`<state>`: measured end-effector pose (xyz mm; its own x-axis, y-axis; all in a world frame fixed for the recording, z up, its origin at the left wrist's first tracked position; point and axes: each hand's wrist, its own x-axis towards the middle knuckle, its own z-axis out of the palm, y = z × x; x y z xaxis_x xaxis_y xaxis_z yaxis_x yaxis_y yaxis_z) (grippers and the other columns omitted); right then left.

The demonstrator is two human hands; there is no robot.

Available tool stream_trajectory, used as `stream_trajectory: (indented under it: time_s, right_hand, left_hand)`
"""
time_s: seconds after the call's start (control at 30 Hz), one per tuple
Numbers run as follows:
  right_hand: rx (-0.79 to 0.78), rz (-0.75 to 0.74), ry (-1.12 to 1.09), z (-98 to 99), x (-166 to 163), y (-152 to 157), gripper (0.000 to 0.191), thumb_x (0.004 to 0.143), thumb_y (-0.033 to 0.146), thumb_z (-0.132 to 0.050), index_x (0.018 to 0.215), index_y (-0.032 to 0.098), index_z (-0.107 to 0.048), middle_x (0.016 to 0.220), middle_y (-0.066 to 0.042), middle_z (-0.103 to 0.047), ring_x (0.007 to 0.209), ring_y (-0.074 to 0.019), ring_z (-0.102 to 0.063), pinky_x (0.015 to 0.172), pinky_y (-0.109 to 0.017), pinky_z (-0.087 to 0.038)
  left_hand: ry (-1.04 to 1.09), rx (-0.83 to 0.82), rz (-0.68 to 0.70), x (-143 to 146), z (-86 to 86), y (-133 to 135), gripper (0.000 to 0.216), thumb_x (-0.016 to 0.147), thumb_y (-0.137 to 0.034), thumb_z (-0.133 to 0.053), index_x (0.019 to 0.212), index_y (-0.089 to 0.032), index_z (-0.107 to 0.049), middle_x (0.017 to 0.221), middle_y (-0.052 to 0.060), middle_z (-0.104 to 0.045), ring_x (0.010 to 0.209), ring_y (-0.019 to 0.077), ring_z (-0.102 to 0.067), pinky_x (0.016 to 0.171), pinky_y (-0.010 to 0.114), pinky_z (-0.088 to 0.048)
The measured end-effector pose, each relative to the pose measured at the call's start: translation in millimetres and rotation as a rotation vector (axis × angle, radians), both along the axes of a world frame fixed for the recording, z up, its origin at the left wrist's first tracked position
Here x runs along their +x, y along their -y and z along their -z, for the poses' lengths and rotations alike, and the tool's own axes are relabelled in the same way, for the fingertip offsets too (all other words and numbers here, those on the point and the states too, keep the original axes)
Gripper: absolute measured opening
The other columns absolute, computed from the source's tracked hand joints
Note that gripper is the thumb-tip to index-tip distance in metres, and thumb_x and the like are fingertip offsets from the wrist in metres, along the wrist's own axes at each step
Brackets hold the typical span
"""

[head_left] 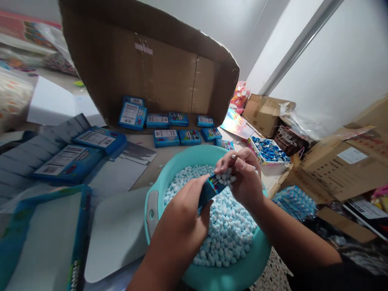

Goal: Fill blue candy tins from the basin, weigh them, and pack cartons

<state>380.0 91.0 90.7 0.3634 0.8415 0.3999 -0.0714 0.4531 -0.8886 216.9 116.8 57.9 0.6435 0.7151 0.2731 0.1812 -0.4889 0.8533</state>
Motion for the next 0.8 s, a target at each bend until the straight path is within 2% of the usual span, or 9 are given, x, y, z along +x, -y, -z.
stream_trajectory:
  time_s: [0.23,0.33,0.4,0.53,0.63,0.7,0.8]
  right_hand:
    - [-0.031,-0.047,0.031,1.3,3,1,0.029,0.081,0.026,-0.065,0.078,0.026,-0.036,0.070,0.004,-0.066,0.072,-0.0190,-0.067,0.076,-0.042,-0.055]
    - [-0.044,-0.079,0.031,-0.4,5,2,0.026,0.082,0.026,-0.065,0.092,0.030,-0.042,0.077,0.004,-0.070,0.080,-0.0206,-0.070,0.082,-0.046,-0.056]
    - [-0.049,-0.112,0.090,-1.9,8,4,0.026,0.085,0.028,-0.064,0.105,0.031,-0.048,0.087,0.001,-0.073,0.092,-0.0223,-0.070,0.091,-0.049,-0.053]
    - [-0.142,-0.121,0.363,-5.1,22,8,0.023,0.094,0.037,-0.055,0.111,0.026,-0.065,0.118,-0.007,-0.070,0.121,-0.0262,-0.061,0.107,-0.053,-0.044]
    - [-0.183,-0.046,0.593,-8.1,30,10,0.030,0.094,0.034,-0.059,0.122,0.028,-0.066,0.131,-0.007,-0.064,0.132,-0.0263,-0.052,0.112,-0.053,-0.040]
    - [-0.136,-0.001,0.756,-10.4,33,11,0.038,0.088,0.027,-0.068,0.126,0.030,-0.065,0.130,-0.007,-0.065,0.130,-0.0265,-0.053,0.112,-0.052,-0.040]
    - [-0.051,-0.031,0.935,-12.6,33,10,0.041,0.084,0.023,-0.073,0.123,0.032,-0.068,0.117,-0.007,-0.069,0.112,-0.0253,-0.063,0.098,-0.048,-0.051]
  left_hand:
    - [0.008,-0.051,-0.006,0,-1.1,-1,0.046,0.086,-0.015,-0.058,0.130,-0.026,-0.053,0.128,0.005,-0.064,0.119,0.0225,-0.060,0.101,0.040,-0.051]
    - [0.002,-0.053,-0.069,0,-0.5,-1,0.046,0.086,-0.016,-0.059,0.130,-0.028,-0.053,0.129,0.004,-0.064,0.120,0.0223,-0.059,0.102,0.041,-0.050]
    - [0.006,-0.029,-0.114,0,-0.2,-1,0.045,0.087,-0.016,-0.057,0.131,-0.027,-0.053,0.131,0.004,-0.063,0.121,0.0226,-0.059,0.103,0.042,-0.050]
    - [0.005,-0.106,-0.203,1,-1.6,-2,0.045,0.086,-0.021,-0.061,0.130,-0.029,-0.056,0.125,0.004,-0.066,0.114,0.0237,-0.063,0.100,0.043,-0.051]
    - [0.019,-0.220,-0.178,2,-3.0,-3,0.038,0.081,-0.021,-0.066,0.118,-0.028,-0.062,0.113,0.002,-0.070,0.102,0.0219,-0.067,0.091,0.039,-0.055]
    - [0.031,-0.271,-0.151,1,-3.5,-4,0.034,0.080,-0.020,-0.066,0.113,-0.028,-0.063,0.107,0.000,-0.072,0.097,0.0206,-0.067,0.086,0.037,-0.056]
    - [0.037,-0.302,-0.175,0,-4.2,-4,0.034,0.081,-0.020,-0.065,0.113,-0.029,-0.062,0.104,0.000,-0.072,0.095,0.0205,-0.068,0.085,0.039,-0.056]
